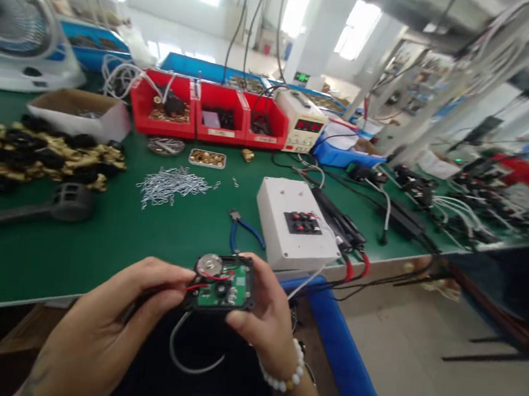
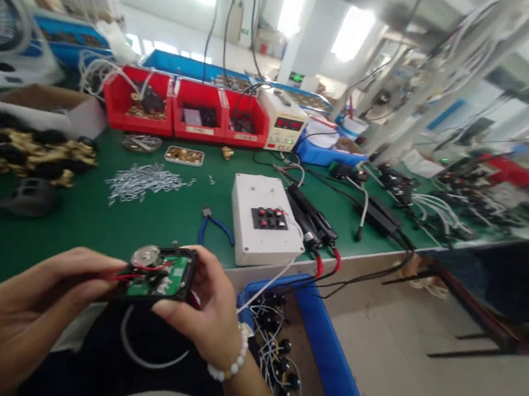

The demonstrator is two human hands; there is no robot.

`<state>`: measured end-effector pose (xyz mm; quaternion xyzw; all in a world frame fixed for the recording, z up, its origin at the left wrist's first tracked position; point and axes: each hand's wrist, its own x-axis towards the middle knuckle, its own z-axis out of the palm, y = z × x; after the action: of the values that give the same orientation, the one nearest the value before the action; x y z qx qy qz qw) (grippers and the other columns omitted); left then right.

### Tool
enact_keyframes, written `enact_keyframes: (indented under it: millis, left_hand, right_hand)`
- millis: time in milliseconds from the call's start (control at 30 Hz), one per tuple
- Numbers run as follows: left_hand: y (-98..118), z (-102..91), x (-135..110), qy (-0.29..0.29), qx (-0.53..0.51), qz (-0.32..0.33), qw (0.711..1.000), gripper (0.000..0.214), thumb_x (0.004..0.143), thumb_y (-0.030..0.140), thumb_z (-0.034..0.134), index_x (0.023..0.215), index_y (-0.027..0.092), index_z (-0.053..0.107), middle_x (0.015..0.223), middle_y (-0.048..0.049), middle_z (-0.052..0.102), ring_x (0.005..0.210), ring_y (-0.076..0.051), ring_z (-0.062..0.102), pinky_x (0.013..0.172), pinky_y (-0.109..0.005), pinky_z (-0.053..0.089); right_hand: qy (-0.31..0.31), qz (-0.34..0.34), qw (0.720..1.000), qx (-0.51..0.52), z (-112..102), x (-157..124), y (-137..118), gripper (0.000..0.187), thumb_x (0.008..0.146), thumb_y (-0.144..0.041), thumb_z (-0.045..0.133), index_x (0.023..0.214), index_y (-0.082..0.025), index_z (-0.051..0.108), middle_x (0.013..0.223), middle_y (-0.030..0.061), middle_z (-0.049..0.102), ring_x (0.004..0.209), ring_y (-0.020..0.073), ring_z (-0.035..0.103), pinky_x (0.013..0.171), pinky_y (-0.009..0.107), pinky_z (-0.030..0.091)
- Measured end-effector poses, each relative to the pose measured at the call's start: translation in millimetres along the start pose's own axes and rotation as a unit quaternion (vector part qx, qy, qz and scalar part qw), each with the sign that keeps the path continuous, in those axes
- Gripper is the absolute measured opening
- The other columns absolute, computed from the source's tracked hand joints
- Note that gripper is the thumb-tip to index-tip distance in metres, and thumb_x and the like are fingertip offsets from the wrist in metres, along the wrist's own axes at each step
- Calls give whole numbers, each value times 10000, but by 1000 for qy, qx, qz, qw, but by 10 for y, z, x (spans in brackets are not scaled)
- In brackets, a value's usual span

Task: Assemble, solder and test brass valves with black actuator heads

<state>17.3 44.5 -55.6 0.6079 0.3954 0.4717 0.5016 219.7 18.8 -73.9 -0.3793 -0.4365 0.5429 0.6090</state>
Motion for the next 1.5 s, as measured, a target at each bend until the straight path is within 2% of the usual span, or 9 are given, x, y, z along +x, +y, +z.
enact_keyframes:
  millis: [100, 200, 433, 700, 967, 1133, 1233, 1333, 1500]
  left_hand:
    - [133, 64, 60, -2, 133, 95, 987, 156, 899, 234, 645, 992, 329, 727, 911, 50, 692, 811, -126, 633, 766, -154, 498]
    - [177, 93, 68, -6, 146, 129, 981, 208, 926, 166, 603, 1027, 321, 696, 923, 44, 670, 834, -106, 630, 759, -153, 492]
    - [222, 50, 61, -53, 182, 222, 957, 332, 915, 12, 555, 1128, 249, 645, 950, 36, 582, 839, -48, 591, 758, -110, 483]
    - [252, 29, 64, -76, 193, 231, 950, 185, 934, 77, 570, 1061, 203, 620, 943, 35, 566, 831, -35, 576, 756, -86, 476]
    - [300, 23, 25, -70, 230, 232, 943, 163, 936, 54, 555, 1018, 187, 604, 946, 37, 584, 855, -30, 578, 792, -73, 465]
    - [301, 13, 1, -61, 277, 239, 929, 161, 934, 54, 555, 1011, 188, 601, 979, 21, 577, 892, -49, 574, 829, -100, 469]
    - [275, 34, 13, -47, 295, 233, 926, 230, 938, 95, 572, 1142, 198, 588, 1130, -13, 572, 1053, -77, 569, 956, -133, 456]
    - [253, 61, 52, -73, 305, 233, 920, 324, 957, 109, 544, 1266, 205, 555, 1215, -29, 565, 1140, -83, 545, 1010, -140, 428]
    - [245, 49, 136, -72, 248, 177, 950, 138, 958, 135, 549, 1019, 224, 635, 1040, 1, 583, 983, -74, 591, 875, -145, 478]
  right_hand:
    - [9, -15, 1000, -16, 11, -3, -55, 541, 661, -419, 870, 1155, -359, 659, 1121, 12, 727, 1038, 220, 698, 919, 328, 579]
    - [9, -29, 999, -32, 27, -24, -69, 534, 681, -432, 860, 1172, -390, 654, 1138, -5, 731, 1046, 207, 701, 917, 313, 586]
    - [5, -28, 998, -60, 28, -68, -100, 579, 713, -470, 831, 1214, -257, 635, 1154, 70, 728, 1057, 252, 701, 925, 368, 587]
    - [-23, -35, 998, -41, 41, -70, -100, 535, 727, -447, 829, 1216, -320, 652, 1143, 26, 734, 1040, 212, 705, 906, 313, 585]
    - [-46, -50, 995, -69, 31, -71, -117, 552, 726, -418, 836, 1232, -334, 632, 1156, 11, 714, 1045, 183, 694, 931, 285, 570]
    - [-64, -57, 992, -95, 36, -64, -131, 579, 728, -404, 838, 1248, -288, 611, 1169, 45, 707, 1050, 202, 693, 926, 298, 579]
    - [-66, -57, 989, -118, 35, -57, -133, 592, 728, -385, 840, 1258, -270, 602, 1186, 62, 700, 1076, 220, 685, 950, 327, 573]
    - [-89, -62, 986, -128, 23, -51, -127, 606, 742, -323, 837, 1292, -311, 583, 1228, 35, 685, 1120, 202, 665, 990, 313, 549]
    - [-116, -47, 982, -141, 14, -6, -60, 648, 756, -218, 826, 1327, -369, 559, 1334, -6, 633, 1222, 163, 607, 1067, 261, 477]
